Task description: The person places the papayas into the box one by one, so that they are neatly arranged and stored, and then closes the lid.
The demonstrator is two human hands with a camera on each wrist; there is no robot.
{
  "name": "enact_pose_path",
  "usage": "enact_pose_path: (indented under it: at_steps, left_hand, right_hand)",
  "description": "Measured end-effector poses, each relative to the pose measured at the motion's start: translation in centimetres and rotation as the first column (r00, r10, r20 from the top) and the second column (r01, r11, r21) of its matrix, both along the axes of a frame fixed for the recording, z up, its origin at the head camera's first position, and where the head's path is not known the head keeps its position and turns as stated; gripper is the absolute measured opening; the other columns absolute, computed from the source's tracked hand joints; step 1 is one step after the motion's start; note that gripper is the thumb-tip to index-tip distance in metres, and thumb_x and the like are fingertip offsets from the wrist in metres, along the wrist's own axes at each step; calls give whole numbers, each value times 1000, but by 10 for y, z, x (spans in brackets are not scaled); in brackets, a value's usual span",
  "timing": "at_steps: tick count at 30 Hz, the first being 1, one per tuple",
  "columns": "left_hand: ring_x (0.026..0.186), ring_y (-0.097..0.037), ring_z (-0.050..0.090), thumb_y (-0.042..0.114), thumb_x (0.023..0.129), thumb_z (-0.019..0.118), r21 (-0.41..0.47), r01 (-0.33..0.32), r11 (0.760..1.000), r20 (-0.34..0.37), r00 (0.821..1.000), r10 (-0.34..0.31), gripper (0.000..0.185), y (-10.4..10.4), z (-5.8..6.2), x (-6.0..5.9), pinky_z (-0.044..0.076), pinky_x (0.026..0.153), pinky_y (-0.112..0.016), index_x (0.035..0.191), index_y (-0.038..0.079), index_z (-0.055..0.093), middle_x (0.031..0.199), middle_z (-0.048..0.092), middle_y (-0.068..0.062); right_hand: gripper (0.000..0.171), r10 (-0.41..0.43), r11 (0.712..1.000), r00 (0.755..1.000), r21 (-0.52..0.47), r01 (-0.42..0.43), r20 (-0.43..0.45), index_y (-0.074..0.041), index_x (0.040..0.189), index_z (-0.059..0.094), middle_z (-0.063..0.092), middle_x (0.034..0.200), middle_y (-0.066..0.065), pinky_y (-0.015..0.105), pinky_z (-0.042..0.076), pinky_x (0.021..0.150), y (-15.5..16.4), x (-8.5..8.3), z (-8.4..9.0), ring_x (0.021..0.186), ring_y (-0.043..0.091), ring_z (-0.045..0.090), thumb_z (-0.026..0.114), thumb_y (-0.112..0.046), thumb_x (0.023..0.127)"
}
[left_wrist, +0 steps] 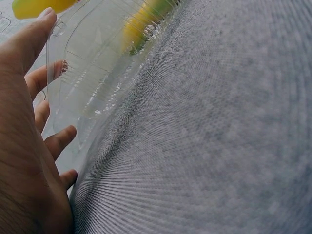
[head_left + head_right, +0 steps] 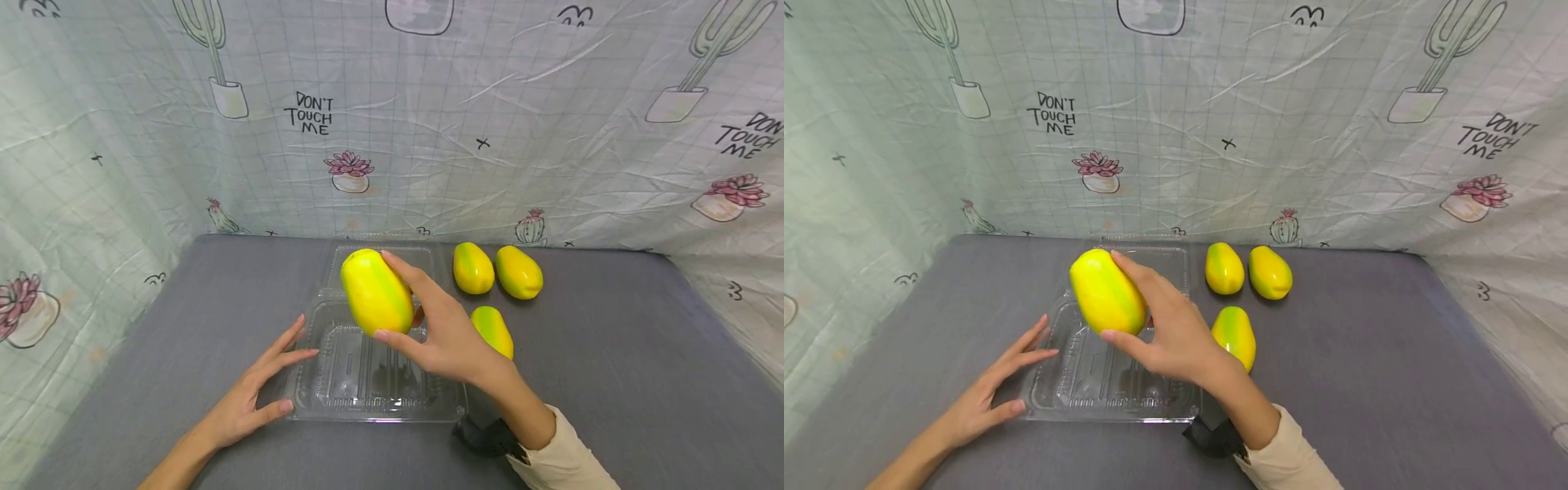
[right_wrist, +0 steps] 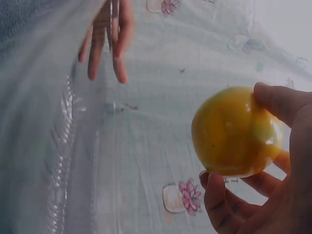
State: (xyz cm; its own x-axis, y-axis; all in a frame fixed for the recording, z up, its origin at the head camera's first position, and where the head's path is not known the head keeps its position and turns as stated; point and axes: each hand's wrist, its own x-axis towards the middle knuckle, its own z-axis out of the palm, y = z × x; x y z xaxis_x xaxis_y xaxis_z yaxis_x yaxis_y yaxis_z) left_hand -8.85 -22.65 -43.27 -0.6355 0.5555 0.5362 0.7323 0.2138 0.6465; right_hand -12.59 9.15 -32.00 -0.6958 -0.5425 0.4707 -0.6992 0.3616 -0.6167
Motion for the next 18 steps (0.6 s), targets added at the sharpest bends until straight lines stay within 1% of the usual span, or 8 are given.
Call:
enact_pose_path:
  at_steps: [6, 11, 14, 18]
  left_hand:
    - [140, -39, 22, 20, 87, 65, -2, 4, 1000, 23, 1000, -4, 56, 0, 1, 0, 17, 110, -24, 136, -1, 49, 153, 15, -29]
    - [140, -40, 22, 17, 85, 65, -5, 5, 1000, 37, 999, -5, 57, 0, 1, 0, 17, 110, -23, 137, -1, 48, 153, 14, -29]
    - [139, -40, 23, 17, 85, 65, -7, 2, 1000, 43, 999, -2, 57, -1, 1, 0, 17, 110, -23, 137, -1, 48, 154, 14, -28]
    - [139, -40, 23, 17, 86, 65, -10, -1, 1000, 51, 999, 2, 57, 0, 1, 1, 17, 109, -22, 137, 0, 48, 154, 14, -27]
  right_hand:
    - [90, -45, 998, 998, 46, 43, 39, -32, 153, 18, 42, 140, -6, 25, 50, 66, -12, 6, -1, 87, 9, 51, 75, -36, 83]
    - [92, -59, 995, 995, 82, 53, 76, -34, 153, 16, 41, 140, -3, 25, 49, 69, -20, 9, -4, 94, 9, 49, 74, -38, 82]
    - [94, -55, 994, 996, 99, 47, 75, -36, 153, 13, 41, 140, -2, 27, 51, 71, -25, 7, -7, 97, 9, 49, 75, -37, 82]
    - [96, -48, 992, 997, 118, 41, 56, -34, 153, 12, 40, 142, -3, 29, 52, 73, -30, 4, -13, 99, 10, 49, 76, -35, 82]
